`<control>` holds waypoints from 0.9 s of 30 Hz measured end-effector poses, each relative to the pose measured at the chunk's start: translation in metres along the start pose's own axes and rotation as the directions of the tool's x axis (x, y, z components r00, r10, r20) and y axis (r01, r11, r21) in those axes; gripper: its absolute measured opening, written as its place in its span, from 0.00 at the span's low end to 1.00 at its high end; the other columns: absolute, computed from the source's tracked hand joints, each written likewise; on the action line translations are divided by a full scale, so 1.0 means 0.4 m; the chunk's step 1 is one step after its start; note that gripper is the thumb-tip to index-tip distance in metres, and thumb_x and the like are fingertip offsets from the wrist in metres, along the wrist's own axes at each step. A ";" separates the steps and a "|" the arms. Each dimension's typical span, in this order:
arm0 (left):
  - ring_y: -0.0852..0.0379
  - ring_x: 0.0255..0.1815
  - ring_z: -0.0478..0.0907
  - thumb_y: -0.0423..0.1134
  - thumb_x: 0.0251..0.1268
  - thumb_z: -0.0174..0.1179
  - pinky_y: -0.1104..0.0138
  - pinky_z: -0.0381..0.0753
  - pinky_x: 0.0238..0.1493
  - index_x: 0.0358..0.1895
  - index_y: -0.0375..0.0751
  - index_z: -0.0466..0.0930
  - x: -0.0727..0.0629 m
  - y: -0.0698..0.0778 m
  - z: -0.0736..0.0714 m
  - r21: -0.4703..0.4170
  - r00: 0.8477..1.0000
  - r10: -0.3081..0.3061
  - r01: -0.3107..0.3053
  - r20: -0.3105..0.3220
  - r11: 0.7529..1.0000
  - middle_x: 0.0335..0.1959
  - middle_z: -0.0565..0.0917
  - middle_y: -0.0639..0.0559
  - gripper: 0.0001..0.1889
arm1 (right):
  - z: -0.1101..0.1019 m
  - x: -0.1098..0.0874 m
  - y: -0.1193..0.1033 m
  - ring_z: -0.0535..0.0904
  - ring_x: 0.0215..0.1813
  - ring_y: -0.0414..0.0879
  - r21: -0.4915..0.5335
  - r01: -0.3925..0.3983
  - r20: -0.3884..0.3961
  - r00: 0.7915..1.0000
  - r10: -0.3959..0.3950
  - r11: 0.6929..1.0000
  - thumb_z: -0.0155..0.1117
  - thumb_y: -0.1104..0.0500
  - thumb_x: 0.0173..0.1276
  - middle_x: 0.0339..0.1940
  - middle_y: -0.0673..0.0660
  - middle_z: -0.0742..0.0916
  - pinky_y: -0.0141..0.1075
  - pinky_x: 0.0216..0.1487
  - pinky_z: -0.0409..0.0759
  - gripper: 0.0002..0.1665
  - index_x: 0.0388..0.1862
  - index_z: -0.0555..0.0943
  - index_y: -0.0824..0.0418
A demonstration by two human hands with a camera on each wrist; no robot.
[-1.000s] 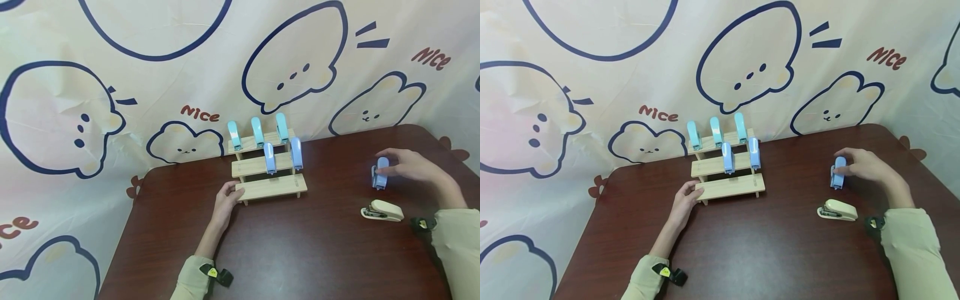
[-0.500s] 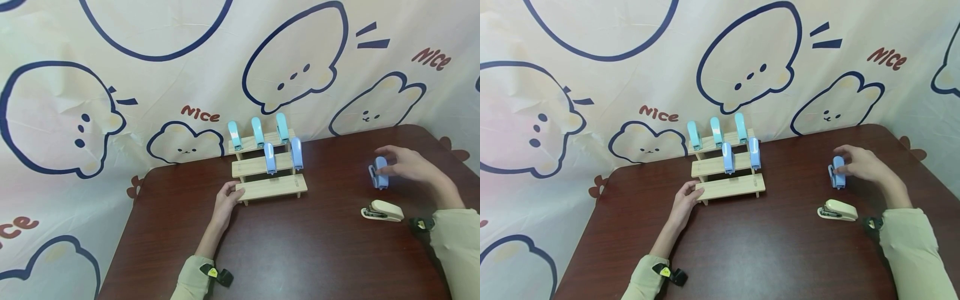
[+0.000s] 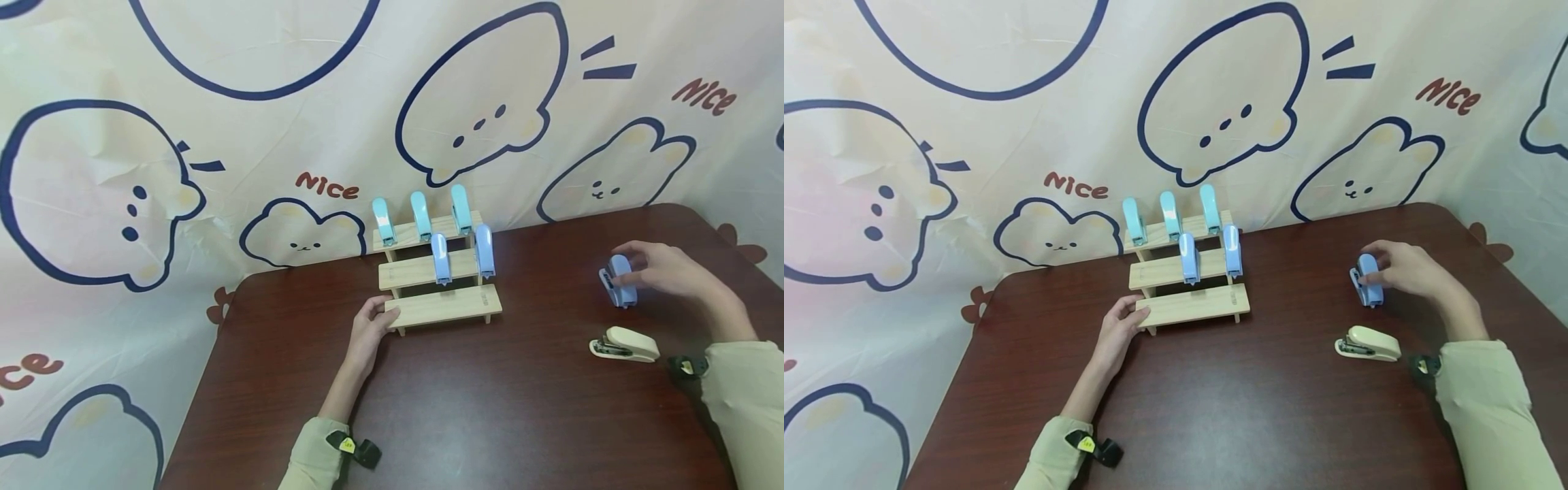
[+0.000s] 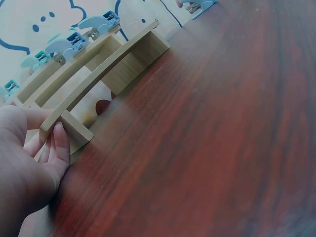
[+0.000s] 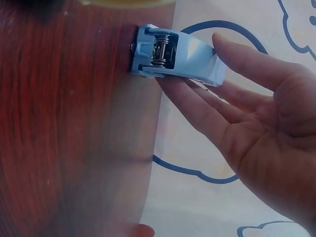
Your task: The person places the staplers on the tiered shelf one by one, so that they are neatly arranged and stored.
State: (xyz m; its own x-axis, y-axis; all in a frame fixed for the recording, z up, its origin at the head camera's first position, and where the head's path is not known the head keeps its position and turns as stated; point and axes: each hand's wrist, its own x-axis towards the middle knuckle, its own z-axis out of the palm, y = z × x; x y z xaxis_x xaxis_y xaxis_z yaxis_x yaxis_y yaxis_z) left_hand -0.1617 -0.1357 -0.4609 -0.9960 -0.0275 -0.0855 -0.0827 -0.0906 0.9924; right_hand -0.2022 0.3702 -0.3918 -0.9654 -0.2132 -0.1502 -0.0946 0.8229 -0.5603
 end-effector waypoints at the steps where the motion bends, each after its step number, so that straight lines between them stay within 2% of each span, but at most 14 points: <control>1: 0.59 0.41 0.78 0.33 0.69 0.65 0.69 0.78 0.42 0.60 0.31 0.76 0.000 0.000 0.000 0.001 1.000 -0.001 0.001 0.000 1.000 0.47 0.79 0.47 0.19 | 0.001 0.001 0.000 0.78 0.54 0.74 -0.002 0.003 -0.003 1.000 -0.003 1.000 0.72 0.57 0.70 0.55 0.81 0.80 0.65 0.49 0.81 0.39 0.69 0.66 0.79; 8: 0.59 0.41 0.78 0.34 0.70 0.65 0.69 0.78 0.41 0.60 0.30 0.75 -0.001 -0.002 0.000 0.001 1.000 0.000 0.000 0.000 1.000 0.46 0.79 0.48 0.20 | -0.002 0.000 -0.003 0.80 0.50 0.73 0.000 -0.012 -0.051 0.999 0.012 1.000 0.70 0.63 0.68 0.53 0.82 0.80 0.59 0.42 0.84 0.34 0.67 0.69 0.78; 12: 0.59 0.41 0.78 0.33 0.69 0.65 0.69 0.78 0.41 0.60 0.30 0.76 -0.001 -0.001 0.001 -0.010 1.000 -0.008 0.008 -0.001 1.000 0.46 0.79 0.48 0.19 | -0.001 -0.002 -0.003 0.79 0.51 0.75 0.000 -0.029 -0.089 0.996 0.029 1.000 0.67 0.65 0.69 0.54 0.83 0.79 0.60 0.43 0.83 0.31 0.66 0.69 0.77; 21: 0.60 0.40 0.77 0.34 0.70 0.65 0.69 0.77 0.41 0.61 0.31 0.76 -0.003 0.000 -0.001 0.005 1.000 -0.007 0.007 0.003 1.000 0.45 0.78 0.50 0.20 | -0.003 -0.004 -0.010 0.78 0.51 0.75 0.027 -0.025 -0.190 0.981 0.030 0.999 0.67 0.61 0.71 0.53 0.82 0.80 0.62 0.43 0.83 0.29 0.65 0.71 0.76; 24: 0.60 0.40 0.77 0.32 0.69 0.65 0.69 0.78 0.41 0.60 0.31 0.76 -0.001 0.000 0.000 -0.004 1.000 -0.007 0.007 -0.002 1.000 0.45 0.79 0.49 0.19 | -0.006 -0.006 -0.019 0.79 0.50 0.74 0.050 -0.028 -0.229 0.973 0.039 0.998 0.67 0.61 0.72 0.53 0.82 0.80 0.59 0.41 0.84 0.29 0.66 0.71 0.75; 27: 0.60 0.40 0.78 0.32 0.69 0.65 0.69 0.78 0.41 0.60 0.30 0.76 0.000 0.001 0.000 -0.007 1.000 -0.005 0.005 -0.004 1.000 0.45 0.79 0.49 0.19 | -0.008 -0.009 -0.031 0.80 0.49 0.73 0.068 -0.019 -0.265 0.964 0.037 0.998 0.67 0.60 0.73 0.52 0.82 0.81 0.52 0.38 0.85 0.30 0.66 0.71 0.75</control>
State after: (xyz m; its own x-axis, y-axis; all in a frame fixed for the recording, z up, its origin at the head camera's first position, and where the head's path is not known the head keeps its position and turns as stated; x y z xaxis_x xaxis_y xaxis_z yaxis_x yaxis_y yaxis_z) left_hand -0.1615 -0.1359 -0.4606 -0.9954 -0.0315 -0.0909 -0.0875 -0.0979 0.9913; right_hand -0.1984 0.3625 -0.3816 -0.9981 -0.0359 0.0501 -0.0591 0.7893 -0.6112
